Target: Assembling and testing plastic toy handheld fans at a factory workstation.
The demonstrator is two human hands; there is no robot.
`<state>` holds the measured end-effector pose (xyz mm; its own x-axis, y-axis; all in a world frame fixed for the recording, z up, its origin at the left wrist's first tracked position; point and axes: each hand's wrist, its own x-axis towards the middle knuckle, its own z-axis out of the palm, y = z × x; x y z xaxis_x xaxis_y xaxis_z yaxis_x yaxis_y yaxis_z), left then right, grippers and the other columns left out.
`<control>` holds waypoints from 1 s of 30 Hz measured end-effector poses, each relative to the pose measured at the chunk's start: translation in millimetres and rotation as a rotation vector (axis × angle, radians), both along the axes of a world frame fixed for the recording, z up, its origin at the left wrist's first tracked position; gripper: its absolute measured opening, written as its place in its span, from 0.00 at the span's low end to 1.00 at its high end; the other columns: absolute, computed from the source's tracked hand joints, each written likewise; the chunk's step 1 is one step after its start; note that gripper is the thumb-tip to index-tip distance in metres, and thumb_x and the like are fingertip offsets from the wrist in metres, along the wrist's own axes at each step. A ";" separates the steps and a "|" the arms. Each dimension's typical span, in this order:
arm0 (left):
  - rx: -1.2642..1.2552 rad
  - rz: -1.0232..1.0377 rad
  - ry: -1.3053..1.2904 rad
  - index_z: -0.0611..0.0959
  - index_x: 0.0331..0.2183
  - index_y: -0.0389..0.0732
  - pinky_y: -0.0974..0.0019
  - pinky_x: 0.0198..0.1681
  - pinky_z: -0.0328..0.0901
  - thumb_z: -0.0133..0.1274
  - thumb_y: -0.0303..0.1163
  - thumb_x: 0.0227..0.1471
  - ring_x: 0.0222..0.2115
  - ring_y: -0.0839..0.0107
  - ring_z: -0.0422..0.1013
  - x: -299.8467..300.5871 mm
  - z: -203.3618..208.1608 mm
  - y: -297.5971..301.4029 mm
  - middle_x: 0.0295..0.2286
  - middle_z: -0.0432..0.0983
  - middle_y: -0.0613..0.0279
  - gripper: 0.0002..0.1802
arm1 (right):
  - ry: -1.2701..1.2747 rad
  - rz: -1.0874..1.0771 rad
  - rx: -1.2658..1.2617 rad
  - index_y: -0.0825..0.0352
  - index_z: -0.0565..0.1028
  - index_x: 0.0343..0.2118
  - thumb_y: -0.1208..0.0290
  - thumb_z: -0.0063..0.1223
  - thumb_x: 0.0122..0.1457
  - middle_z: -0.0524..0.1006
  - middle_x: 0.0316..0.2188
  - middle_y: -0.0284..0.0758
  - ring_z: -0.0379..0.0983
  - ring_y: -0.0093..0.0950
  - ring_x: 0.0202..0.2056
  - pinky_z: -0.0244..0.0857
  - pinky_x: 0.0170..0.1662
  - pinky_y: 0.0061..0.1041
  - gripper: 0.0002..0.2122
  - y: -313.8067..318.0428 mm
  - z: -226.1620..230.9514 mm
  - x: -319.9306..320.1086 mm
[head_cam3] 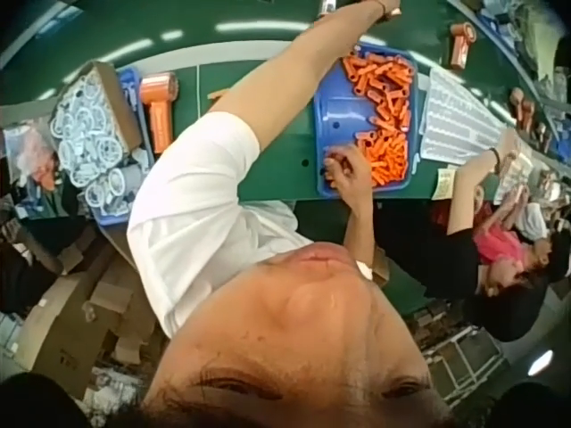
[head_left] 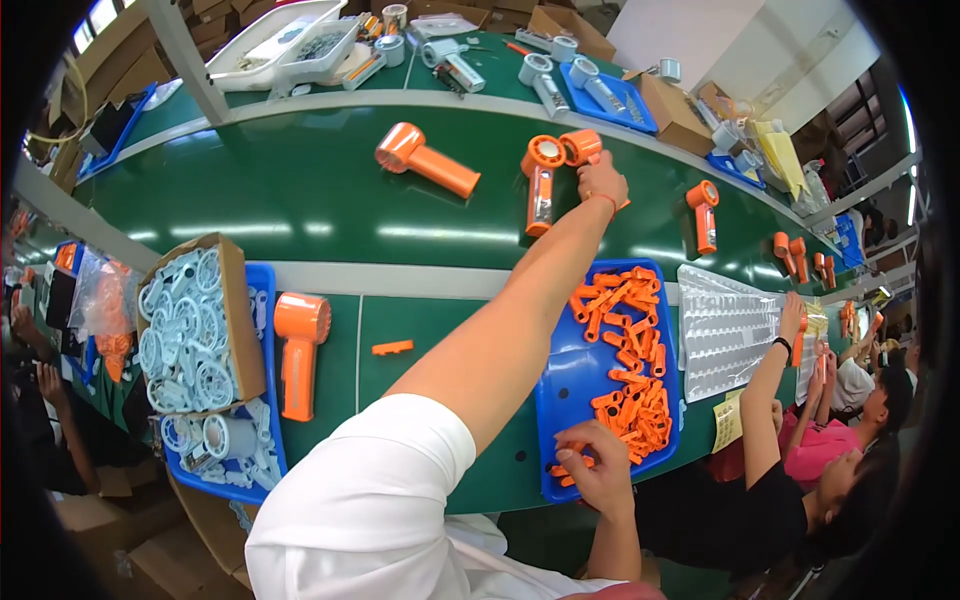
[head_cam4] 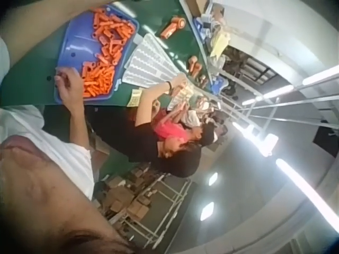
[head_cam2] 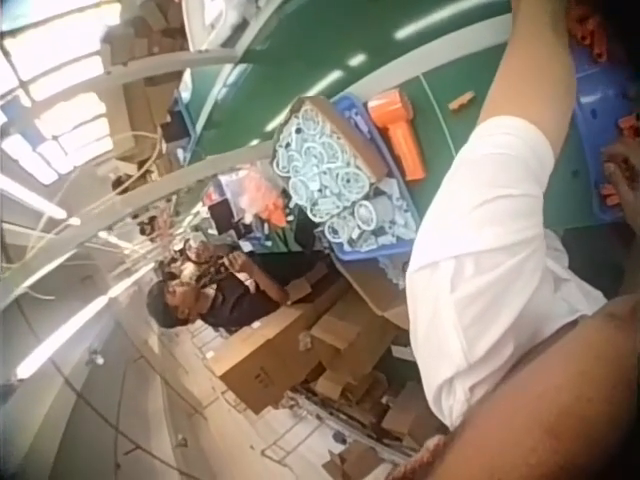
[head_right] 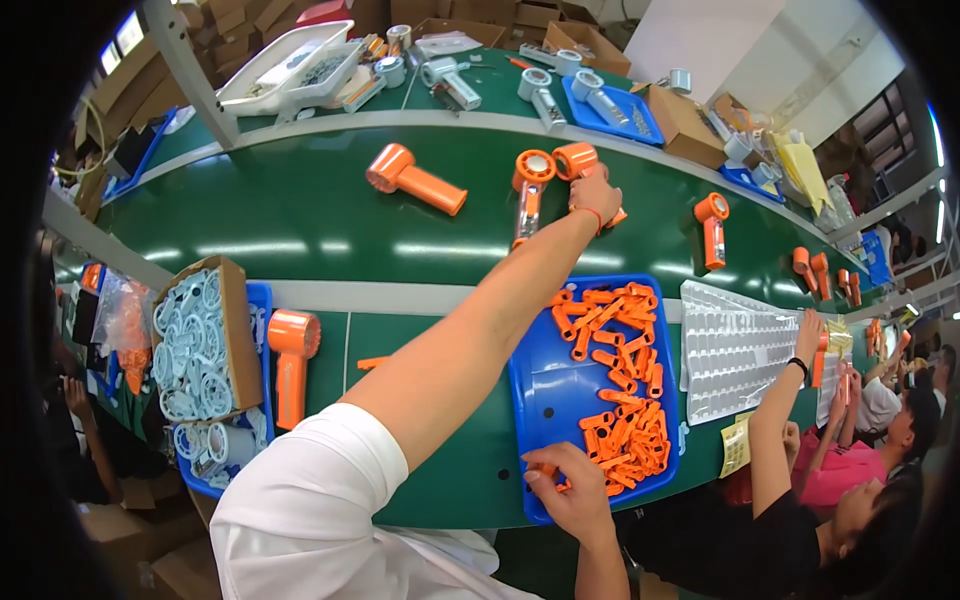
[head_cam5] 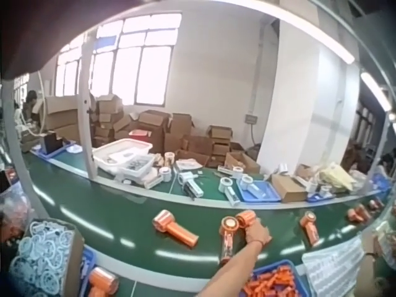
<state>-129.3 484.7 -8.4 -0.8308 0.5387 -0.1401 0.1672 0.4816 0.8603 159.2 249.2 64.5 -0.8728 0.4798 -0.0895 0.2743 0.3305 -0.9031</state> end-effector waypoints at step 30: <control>-0.250 -0.280 0.483 0.77 0.40 0.41 0.56 0.43 0.65 0.42 0.46 0.49 0.42 0.56 0.70 -63.6 29.9 -188.8 0.38 0.73 0.51 0.23 | 0.206 0.136 -0.276 0.73 0.72 0.36 0.79 0.50 0.53 0.71 0.33 0.42 0.73 0.32 0.33 0.68 0.37 0.25 0.08 -82.4 -28.1 20.2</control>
